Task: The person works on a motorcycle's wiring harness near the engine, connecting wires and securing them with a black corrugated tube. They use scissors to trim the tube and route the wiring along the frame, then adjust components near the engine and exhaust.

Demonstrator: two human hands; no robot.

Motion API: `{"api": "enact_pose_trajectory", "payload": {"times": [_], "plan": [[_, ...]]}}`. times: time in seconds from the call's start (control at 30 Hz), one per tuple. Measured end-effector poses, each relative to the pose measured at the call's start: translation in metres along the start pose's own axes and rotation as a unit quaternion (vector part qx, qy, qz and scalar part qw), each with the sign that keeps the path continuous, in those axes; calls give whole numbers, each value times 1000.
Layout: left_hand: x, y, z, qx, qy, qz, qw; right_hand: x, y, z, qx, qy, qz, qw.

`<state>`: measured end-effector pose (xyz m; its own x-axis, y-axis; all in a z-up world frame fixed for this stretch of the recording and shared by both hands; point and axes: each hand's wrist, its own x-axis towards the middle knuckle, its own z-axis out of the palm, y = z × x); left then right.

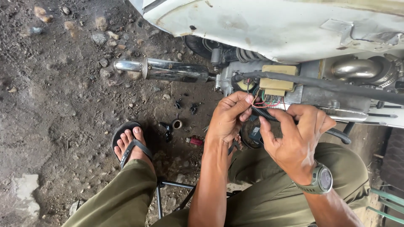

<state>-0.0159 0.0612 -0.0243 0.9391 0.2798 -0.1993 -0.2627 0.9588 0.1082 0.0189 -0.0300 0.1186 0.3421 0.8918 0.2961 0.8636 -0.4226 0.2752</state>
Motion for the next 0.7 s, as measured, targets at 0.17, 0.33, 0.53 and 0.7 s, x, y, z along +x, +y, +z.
{"api": "enact_pose_trajectory", "payload": {"times": [0.17, 0.33, 0.53, 0.7], "plan": [[-2, 0, 2, -7, 18, -3, 1000, 5, -4, 3, -13, 4, -7, 1000], [-3, 2, 7, -19, 23, 9, 999, 12, -10, 5, -18, -2, -16, 1000], [-6, 5, 8, 15, 34, 14, 999, 12, -13, 6, 1, 21, 15, 1000], [1, 2, -5, 19, 15, 19, 1000, 16, -13, 3, -27, 3, -17, 999]]}}
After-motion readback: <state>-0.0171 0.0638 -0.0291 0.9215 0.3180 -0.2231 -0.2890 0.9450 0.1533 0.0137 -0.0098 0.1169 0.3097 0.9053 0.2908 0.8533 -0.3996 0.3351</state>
